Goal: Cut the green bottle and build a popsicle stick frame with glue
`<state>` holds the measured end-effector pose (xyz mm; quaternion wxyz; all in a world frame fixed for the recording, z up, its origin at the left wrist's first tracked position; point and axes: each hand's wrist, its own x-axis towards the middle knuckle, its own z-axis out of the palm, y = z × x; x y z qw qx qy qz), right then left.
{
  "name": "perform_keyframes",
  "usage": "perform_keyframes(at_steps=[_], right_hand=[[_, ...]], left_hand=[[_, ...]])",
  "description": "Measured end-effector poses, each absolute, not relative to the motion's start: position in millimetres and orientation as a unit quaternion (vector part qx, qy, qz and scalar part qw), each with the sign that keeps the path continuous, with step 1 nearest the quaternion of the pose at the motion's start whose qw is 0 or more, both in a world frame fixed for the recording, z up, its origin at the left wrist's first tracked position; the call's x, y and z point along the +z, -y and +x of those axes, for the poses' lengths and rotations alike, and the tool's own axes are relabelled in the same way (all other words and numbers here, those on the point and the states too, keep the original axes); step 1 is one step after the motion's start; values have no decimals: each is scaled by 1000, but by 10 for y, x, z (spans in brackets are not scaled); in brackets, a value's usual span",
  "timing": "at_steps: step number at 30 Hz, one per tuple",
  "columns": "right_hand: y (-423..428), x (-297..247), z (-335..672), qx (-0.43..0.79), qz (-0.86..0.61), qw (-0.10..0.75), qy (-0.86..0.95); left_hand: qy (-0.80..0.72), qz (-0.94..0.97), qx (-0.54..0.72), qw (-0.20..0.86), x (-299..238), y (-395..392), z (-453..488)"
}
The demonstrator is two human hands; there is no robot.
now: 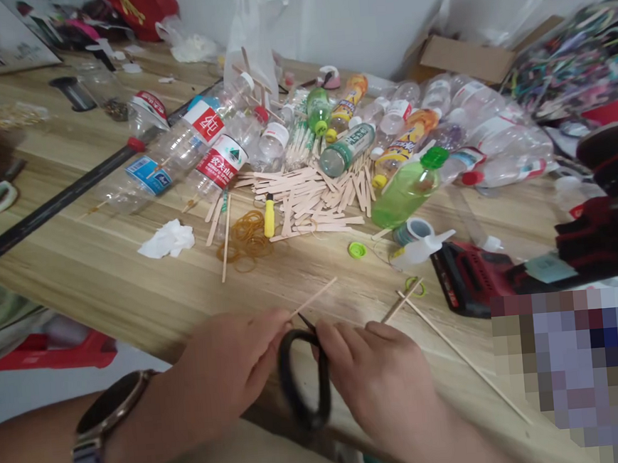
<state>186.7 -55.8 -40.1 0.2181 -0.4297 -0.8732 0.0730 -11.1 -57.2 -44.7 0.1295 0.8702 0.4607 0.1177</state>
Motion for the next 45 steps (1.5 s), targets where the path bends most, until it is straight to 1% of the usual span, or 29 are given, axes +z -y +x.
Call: perform_keyframes(at_steps=[1, 2, 3, 4, 6, 7, 8, 9, 10, 12, 13, 14, 15, 16, 17, 18, 20, 22, 23, 25, 27, 34, 36, 37, 39, 41, 43, 45], right_hand=[[541, -390, 1875, 24, -412, 219, 884], [527, -378, 1873, 9, -403, 222, 888], [521, -365, 1863, 30, -405, 224, 886], [523, -355, 1846, 101, -422, 224, 872], [549, -347, 1812, 342, -469, 205, 788], [567, -349, 1803, 440, -480, 185, 736], [582, -354, 1803, 485, -486, 170, 707], [591, -358, 1813, 466, -490, 177, 715], [591, -361, 1832, 388, -487, 195, 758], [564, -355, 1886, 128, -434, 225, 863], [543, -347, 1913, 4, -395, 225, 891], [523, -336, 1937, -85, -359, 218, 904], [510, -325, 1953, -132, -337, 209, 908], [509, -313, 1961, -136, -335, 209, 909], [522, -302, 1959, -99, -348, 220, 906], [550, -291, 1947, -23, -380, 232, 895], [640, -270, 1898, 212, -471, 245, 820], [741, -253, 1835, 459, -564, 231, 647], [781, -249, 1805, 541, -581, 226, 565], [824, -253, 1760, 637, -581, 231, 450], [822, -272, 1734, 670, -571, 247, 404], [782, -353, 1690, 656, -549, 276, 438], [773, -362, 1688, 607, -560, 280, 490], [762, -364, 1694, 553, -566, 281, 543], [730, -362, 1726, 409, -566, 280, 659], [692, -357, 1781, 283, -550, 275, 736], [659, -349, 1838, 225, -543, 273, 762], [638, -341, 1869, 184, -539, 261, 779]], left_hand=[[-471, 865, 105, 135, -439, 581, -105], [-477, 865, 91, 124, -433, 590, -94], [-477, 870, 81, 99, -430, 597, -79], [-469, 877, 77, 66, -430, 602, -64], [-443, 891, 99, -1, -437, 606, -37], [-428, 896, 120, -25, -438, 607, -29], [-416, 898, 137, -40, -435, 609, -25], [-413, 898, 147, -43, -428, 614, -24], [-420, 895, 148, -37, -415, 621, -25], [-447, 884, 138, 6, -375, 641, -27], [-463, 875, 134, 34, -353, 651, -26], [-479, 865, 137, 57, -333, 661, -23], [-491, 856, 145, 67, -316, 668, -18], [-495, 852, 157, 63, -305, 670, -11], [-489, 854, 175, 44, -300, 668, -4], [-476, 858, 194, 17, -302, 661, 3], [-428, 871, 237, -46, -322, 632, 15], [-384, 877, 274, -95, -355, 589, 18], [-373, 875, 287, -114, -372, 565, 16], [-363, 874, 293, -136, -397, 518, 5], [-362, 877, 285, -140, -404, 476, -16], [-381, 882, 257, -109, -413, 399, -63], [-381, 878, 270, -101, -439, 377, -67], [-391, 872, 280, -87, -449, 359, -76], [-458, 835, 304, -4, -447, 313, -114], [-553, 751, 332, 145, -415, 264, -170], [-591, 670, 346, 287, -369, 235, -219], [-580, 643, 342, 365, -334, 236, -234]])
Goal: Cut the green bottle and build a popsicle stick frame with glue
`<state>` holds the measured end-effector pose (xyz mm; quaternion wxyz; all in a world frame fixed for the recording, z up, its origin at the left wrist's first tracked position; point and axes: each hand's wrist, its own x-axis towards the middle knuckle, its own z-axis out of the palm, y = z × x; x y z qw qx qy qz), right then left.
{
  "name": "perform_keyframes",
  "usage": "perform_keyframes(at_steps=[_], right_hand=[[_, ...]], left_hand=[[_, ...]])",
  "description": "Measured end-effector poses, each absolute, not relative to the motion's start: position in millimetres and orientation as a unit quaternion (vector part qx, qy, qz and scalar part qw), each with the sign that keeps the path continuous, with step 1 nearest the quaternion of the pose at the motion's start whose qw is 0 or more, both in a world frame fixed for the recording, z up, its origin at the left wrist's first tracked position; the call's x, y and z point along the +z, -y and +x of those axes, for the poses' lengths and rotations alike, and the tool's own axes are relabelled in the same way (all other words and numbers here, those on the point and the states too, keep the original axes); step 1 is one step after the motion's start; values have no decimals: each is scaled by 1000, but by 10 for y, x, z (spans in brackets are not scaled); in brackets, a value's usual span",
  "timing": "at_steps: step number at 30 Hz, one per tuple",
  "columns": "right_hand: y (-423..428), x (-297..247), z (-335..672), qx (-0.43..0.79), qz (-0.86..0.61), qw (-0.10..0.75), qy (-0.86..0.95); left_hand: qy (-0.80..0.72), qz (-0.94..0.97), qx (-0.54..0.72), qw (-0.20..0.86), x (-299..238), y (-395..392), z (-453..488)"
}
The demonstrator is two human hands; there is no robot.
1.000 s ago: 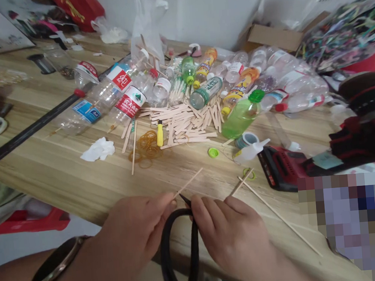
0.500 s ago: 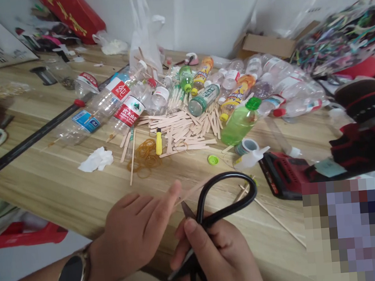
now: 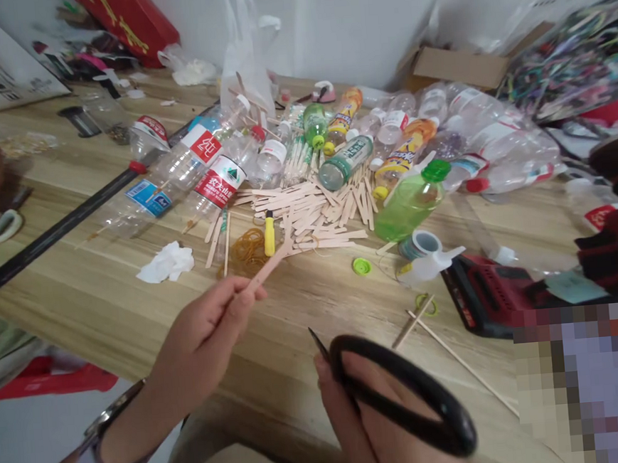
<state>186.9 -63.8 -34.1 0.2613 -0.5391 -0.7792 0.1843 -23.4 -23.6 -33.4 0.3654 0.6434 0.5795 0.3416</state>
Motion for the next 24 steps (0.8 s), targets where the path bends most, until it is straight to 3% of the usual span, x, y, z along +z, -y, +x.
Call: perform_keyframes(at_steps=[10, 19, 24], right_hand=[[505, -331, 1646, 121, -487, 272, 821], [461, -340, 1598, 97, -477, 256, 835], [370, -344, 1703, -46, -477, 230, 847]], left_hand=[[-547, 670, 305, 399, -354, 336, -125], [-546, 743, 277, 270, -404, 430, -79], [-546, 752, 277, 245, -413, 472, -92]])
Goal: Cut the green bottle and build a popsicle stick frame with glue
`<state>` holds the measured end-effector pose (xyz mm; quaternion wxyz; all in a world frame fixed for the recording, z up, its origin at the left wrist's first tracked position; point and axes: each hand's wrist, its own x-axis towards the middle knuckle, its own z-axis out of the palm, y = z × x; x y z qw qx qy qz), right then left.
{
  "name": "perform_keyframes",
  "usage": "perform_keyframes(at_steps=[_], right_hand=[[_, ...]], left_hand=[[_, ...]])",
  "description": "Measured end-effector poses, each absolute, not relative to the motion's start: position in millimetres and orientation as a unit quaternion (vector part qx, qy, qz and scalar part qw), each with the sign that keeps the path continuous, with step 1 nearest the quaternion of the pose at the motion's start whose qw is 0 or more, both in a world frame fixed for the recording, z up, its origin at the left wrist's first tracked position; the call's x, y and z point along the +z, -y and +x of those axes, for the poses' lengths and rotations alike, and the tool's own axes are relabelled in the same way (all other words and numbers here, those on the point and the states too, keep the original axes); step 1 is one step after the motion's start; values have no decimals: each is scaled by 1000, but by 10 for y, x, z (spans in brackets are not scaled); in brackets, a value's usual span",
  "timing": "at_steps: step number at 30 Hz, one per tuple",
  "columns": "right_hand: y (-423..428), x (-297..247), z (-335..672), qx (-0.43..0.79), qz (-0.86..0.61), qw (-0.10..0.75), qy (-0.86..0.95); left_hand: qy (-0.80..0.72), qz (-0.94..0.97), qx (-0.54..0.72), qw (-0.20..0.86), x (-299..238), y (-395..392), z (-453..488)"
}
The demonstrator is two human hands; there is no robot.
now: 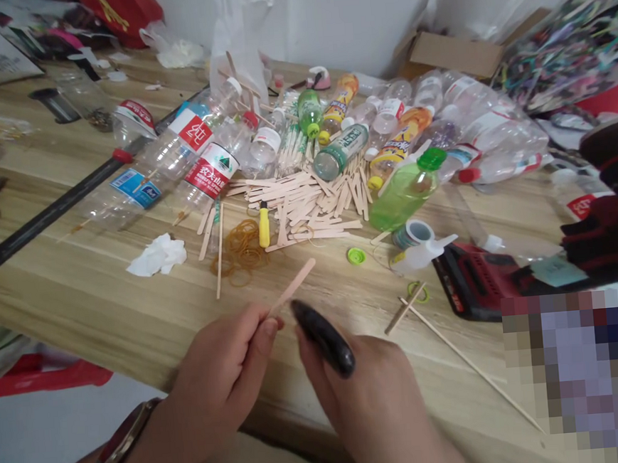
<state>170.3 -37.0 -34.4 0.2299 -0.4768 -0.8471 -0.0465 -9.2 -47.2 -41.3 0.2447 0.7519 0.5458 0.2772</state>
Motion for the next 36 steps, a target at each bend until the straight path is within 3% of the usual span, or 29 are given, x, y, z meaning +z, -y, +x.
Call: perform_keyframes(at_steps=[3, 9, 13, 20, 23, 31, 33, 36], right_hand=[[340, -290, 1833, -96, -556, 231, 793], [474, -245, 1726, 101, -491, 260, 825], [511, -301, 1632, 141, -485, 257, 824], [505, -358, 1680, 66, -460, 240, 853], [519, -353, 1680, -21, -446, 233, 864], [446, -259, 1847, -143, -353, 132, 915], [448, -309, 1853, -45, -372, 167, 912], [497, -422, 1802, 323, -460, 197, 803]], left_hand=[[-554, 721, 291, 298, -391, 484, -116], [-555, 701, 281, 349, -379, 496, -88], [-539, 713, 283, 348, -392, 512, -65], [-543, 746, 267, 277, -391, 530, -54], [-540, 773, 243, 225, -408, 532, -53], [-434, 879, 189, 62, -532, 538, -80], [-416, 885, 208, 0, -555, 533, -77], [-377, 889, 243, -91, -582, 513, -82]])
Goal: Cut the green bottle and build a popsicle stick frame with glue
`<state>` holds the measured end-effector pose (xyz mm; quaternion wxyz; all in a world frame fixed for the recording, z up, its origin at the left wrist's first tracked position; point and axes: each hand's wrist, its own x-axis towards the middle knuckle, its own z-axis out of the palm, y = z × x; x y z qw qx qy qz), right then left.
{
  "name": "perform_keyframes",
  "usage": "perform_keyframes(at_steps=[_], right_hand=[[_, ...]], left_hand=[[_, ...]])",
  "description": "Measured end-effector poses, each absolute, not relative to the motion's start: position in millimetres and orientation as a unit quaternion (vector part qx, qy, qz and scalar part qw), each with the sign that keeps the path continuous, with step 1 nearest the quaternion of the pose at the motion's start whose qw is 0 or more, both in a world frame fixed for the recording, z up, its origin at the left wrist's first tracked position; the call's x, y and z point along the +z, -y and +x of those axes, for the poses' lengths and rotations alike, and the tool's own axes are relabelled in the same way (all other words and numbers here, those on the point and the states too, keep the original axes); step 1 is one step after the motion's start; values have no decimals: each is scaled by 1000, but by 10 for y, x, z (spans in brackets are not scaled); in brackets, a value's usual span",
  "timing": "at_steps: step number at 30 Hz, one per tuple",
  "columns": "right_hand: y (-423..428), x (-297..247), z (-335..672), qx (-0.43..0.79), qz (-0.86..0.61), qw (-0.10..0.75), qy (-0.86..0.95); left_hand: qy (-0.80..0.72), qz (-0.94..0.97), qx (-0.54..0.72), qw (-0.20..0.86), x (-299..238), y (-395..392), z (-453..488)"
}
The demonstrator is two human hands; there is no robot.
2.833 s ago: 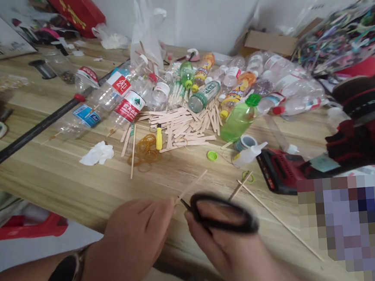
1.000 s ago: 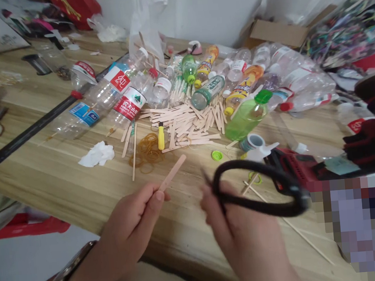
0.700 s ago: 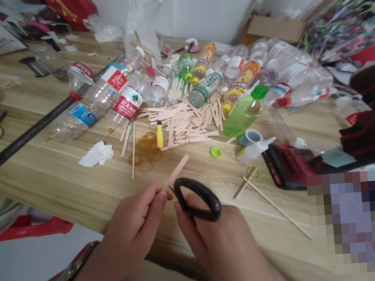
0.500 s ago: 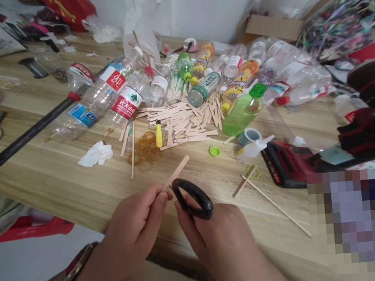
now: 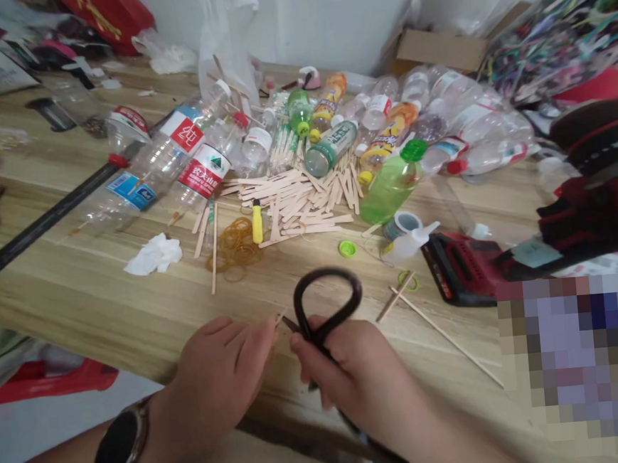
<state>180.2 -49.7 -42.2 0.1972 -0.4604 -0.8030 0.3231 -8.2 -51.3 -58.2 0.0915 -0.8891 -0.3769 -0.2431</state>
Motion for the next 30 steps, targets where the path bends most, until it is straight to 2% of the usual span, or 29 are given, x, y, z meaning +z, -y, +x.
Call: perform_keyframes(at_steps=[1, 2, 3, 4, 7, 9, 10, 11, 14, 15, 16, 17, 19, 21, 22, 23, 25, 28, 29, 30], right_hand=[[517, -455, 1786, 428, -478, 184, 745], [534, -481, 1778, 483, -491, 171, 705], [544, -498, 1780, 480, -501, 170, 700], [547, -507, 1794, 424, -501, 182, 732], [521, -493, 1869, 120, -435, 202, 869], [511, -479, 1892, 37, -400, 195, 895], [515, -476, 1884, 72, -414, 199, 886], [527, -476, 1862, 156, -444, 204, 858], [577, -489, 1764, 499, -516, 174, 674], [587, -491, 1740, 556, -521, 161, 627], [588, -491, 1727, 555, -526, 164, 624], [580, -487, 1728, 495, -528, 186, 664], [544, -470, 1760, 262, -494, 229, 796], [503, -448, 1806, 53, -422, 227, 876], [491, -439, 1821, 8, -401, 223, 888], [487, -432, 1828, 14, -404, 223, 887], [504, -429, 1813, 166, -464, 228, 839], [552, -437, 1764, 498, -524, 182, 667], [561, -439, 1755, 536, -529, 169, 636], [562, -438, 1755, 517, -531, 177, 648]], left_hand=[[365, -892, -245, 104, -588, 506, -86], [359, -894, -244, 108, -589, 503, -92], [360, -896, -238, 103, -586, 504, -99], [370, -897, -225, 90, -577, 511, -105], [426, -892, -151, 23, -525, 553, -112], [443, -889, -113, 3, -492, 574, -107], [436, -892, -116, 9, -485, 576, -102], [424, -896, -130, 22, -486, 571, -98], [377, -905, -186, 68, -521, 529, -98], [368, -906, -195, 74, -534, 513, -104], [368, -906, -196, 72, -540, 501, -113], [375, -906, -185, 59, -538, 493, -123], [411, -901, -140, 8, -507, 489, -140], [443, -891, -90, -45, -454, 491, -143], [450, -888, -76, -56, -431, 491, -139], [450, -888, -76, -52, -416, 489, -132], [433, -894, -110, -7, -420, 478, -115], [380, -902, -192, 76, -484, 453, -108], [365, -903, -209, 91, -504, 447, -113], [361, -902, -218, 96, -516, 445, -120]])
